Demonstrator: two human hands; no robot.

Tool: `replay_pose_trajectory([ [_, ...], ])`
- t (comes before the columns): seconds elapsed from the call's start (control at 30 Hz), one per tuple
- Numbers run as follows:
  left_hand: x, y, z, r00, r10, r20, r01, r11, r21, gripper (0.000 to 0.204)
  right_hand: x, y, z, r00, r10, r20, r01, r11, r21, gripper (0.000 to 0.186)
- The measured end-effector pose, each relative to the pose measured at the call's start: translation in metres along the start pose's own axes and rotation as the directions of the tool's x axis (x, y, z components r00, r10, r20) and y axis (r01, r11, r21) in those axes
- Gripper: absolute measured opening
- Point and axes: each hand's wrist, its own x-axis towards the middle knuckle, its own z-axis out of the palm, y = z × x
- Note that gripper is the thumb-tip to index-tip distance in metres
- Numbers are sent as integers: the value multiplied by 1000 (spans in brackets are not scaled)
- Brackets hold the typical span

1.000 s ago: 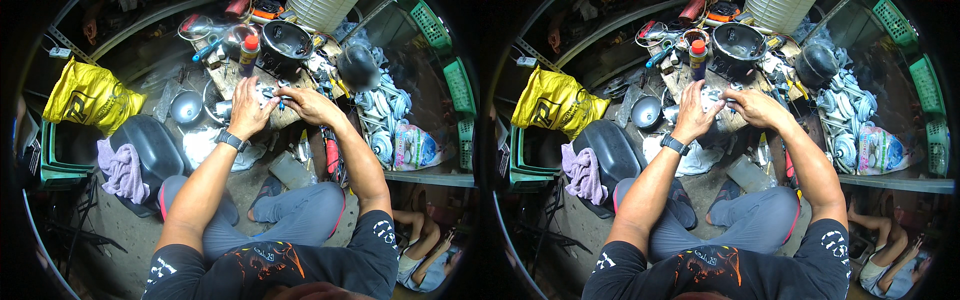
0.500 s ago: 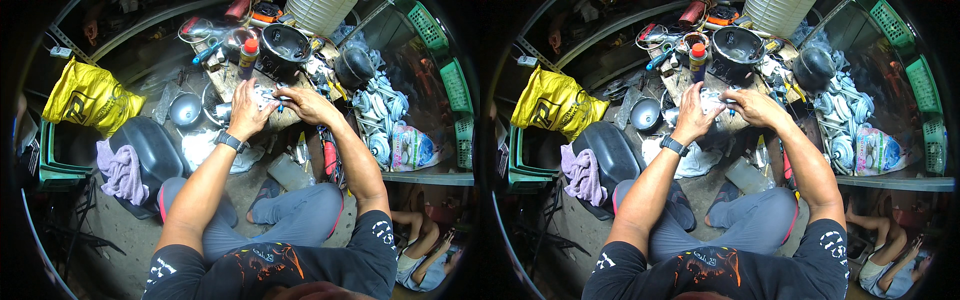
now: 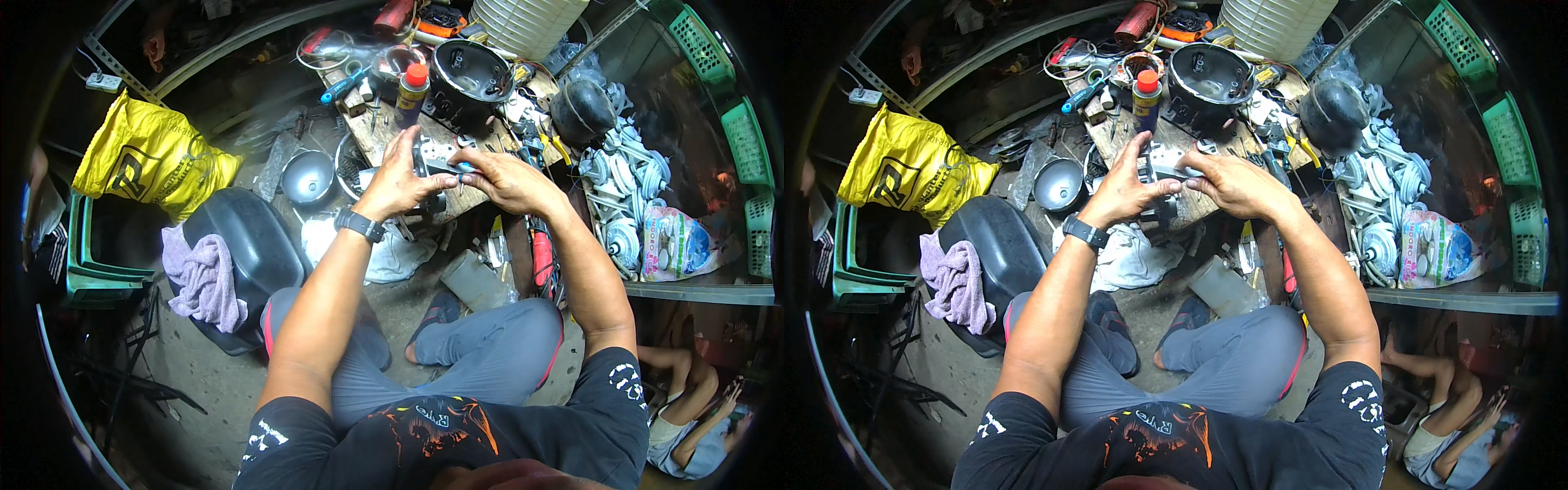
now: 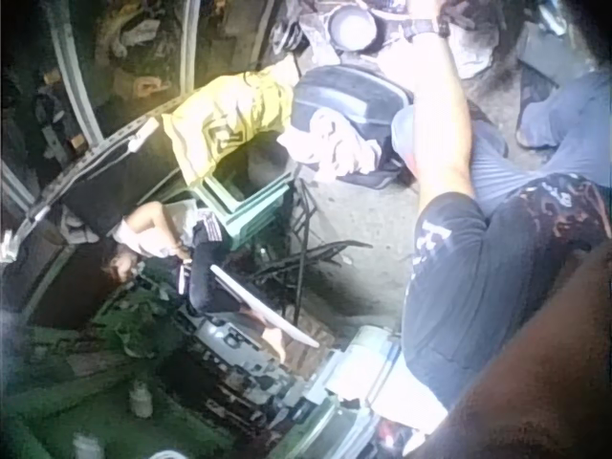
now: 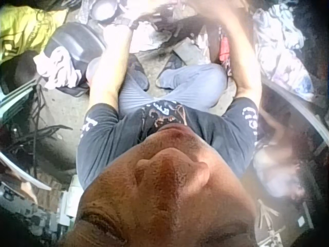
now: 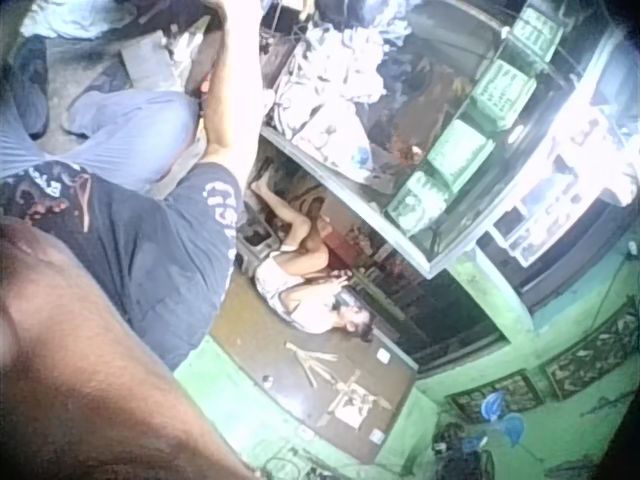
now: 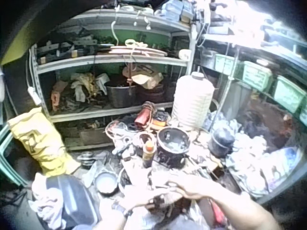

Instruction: The person cleans a starter motor with a cloth and a small tool, then handles various components of the motor by hand while seated at a workbench.

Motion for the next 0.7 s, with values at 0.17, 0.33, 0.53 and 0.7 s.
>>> replay_pose_trajectory([
  [0.17,0,-6,10,993,88,-75,-79,990,113,104,5,6,9,1000,16,-25,-17,999,-48,26],
  [0.33,0,-5,13,992,68,-108,-59,995,82,95,6,6,12,998,17,-56,-20,998,-53,23],
  [0.53,2,-6,14,983,104,-154,-93,993,74,86,8,2,18,993,40,-109,-44,998,-41,22],
  [0.7,3,-6,16,977,120,-175,-107,991,81,77,13,16,24,970,123,-208,-146,984,-101,21],
])
